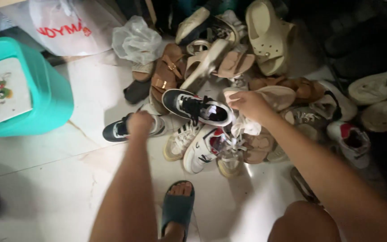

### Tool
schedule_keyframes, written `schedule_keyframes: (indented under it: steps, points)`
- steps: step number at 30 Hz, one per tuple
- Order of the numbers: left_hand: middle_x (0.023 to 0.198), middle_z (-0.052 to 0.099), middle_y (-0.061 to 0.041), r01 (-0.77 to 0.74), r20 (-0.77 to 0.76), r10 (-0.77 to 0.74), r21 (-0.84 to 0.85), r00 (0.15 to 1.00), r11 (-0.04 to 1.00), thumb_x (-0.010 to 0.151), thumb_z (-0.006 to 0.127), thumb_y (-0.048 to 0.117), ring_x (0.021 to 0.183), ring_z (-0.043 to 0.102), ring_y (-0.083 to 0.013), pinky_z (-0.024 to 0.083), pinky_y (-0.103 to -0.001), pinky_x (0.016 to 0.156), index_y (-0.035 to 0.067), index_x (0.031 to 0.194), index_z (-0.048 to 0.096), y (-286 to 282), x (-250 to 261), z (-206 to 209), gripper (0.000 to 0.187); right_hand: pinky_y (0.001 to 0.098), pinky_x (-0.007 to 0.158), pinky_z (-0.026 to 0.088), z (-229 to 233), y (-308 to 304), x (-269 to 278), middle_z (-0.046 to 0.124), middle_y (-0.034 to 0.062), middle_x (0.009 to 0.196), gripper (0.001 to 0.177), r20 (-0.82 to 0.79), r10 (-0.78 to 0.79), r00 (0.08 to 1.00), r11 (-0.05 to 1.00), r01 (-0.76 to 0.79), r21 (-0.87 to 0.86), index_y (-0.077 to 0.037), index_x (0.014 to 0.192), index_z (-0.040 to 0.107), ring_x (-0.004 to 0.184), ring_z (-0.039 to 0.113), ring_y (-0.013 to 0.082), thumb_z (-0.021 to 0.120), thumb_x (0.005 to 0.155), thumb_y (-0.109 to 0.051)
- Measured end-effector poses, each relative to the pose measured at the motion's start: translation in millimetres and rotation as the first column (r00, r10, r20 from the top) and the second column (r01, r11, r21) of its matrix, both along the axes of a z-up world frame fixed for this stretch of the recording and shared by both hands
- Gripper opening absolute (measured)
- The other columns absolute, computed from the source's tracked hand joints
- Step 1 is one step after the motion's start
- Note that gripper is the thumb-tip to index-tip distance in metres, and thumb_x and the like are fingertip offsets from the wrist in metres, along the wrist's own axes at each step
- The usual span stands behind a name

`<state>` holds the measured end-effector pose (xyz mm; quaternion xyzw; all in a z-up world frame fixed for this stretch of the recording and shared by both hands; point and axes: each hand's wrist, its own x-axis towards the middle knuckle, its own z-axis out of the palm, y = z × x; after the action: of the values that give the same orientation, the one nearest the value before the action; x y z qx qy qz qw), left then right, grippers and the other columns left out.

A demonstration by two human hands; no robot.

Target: The recorder is cleaning and organizing a large pile of shoes on the floor.

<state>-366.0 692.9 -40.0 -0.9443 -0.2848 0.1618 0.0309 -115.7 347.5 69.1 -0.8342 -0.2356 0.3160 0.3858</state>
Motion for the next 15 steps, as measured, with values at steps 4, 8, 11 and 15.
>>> schedule_keyframes:
  steps: [4,8,11,15]
  points:
    - [0.126,0.068,-0.025,-0.301,0.135,0.391,-0.433,0.910,0.849,0.090,0.063,0.032,0.121,0.065,-0.0404,0.049,-0.046,0.108,0.003,0.130,0.066,-37,7,-43,0.049,0.0398,0.076,0.056,37,24,-44,0.078,0.0111,0.097,0.031,0.213,0.115,0.970,0.987,-0.087,-0.135,-0.013,0.111,0.077,0.086,0.073,0.0246,0.079,0.083,-0.025]
    - [0.133,0.063,-0.030,-0.309,0.136,0.429,-0.508,0.893,0.804,0.083,0.066,0.024,0.127,0.059,-0.0427,0.047,-0.046,0.108,-0.003,0.158,0.030,-61,11,-20,0.088,0.0464,0.081,0.056,68,31,-75,0.077,0.0127,0.097,0.022,0.445,0.361,0.820,0.888,-0.157,-0.432,-0.015,0.107,0.078,0.092,0.073,0.0308,0.075,0.087,-0.024]
    - [0.141,0.048,-0.031,-0.400,0.024,0.481,-0.519,0.877,0.756,0.076,0.076,0.024,0.131,0.048,-0.0426,0.041,-0.045,0.107,0.006,0.160,0.010,-75,10,28,0.109,0.0469,0.083,0.056,64,28,-77,0.076,0.0119,0.098,0.023,0.459,0.409,0.789,0.865,-0.175,-0.470,-0.020,0.110,0.079,0.095,0.073,0.0317,0.073,0.088,-0.025]
    - [0.140,0.057,-0.024,-0.496,-0.066,0.553,-0.541,0.830,0.679,0.076,0.079,0.028,0.132,0.055,-0.0395,0.044,-0.053,0.112,0.012,0.157,0.026,-80,3,55,0.098,0.0470,0.082,0.057,70,23,-72,0.075,0.0116,0.099,0.036,0.430,0.434,0.792,0.848,-0.198,-0.491,-0.025,0.121,0.074,0.094,0.072,0.0323,0.073,0.086,-0.026]
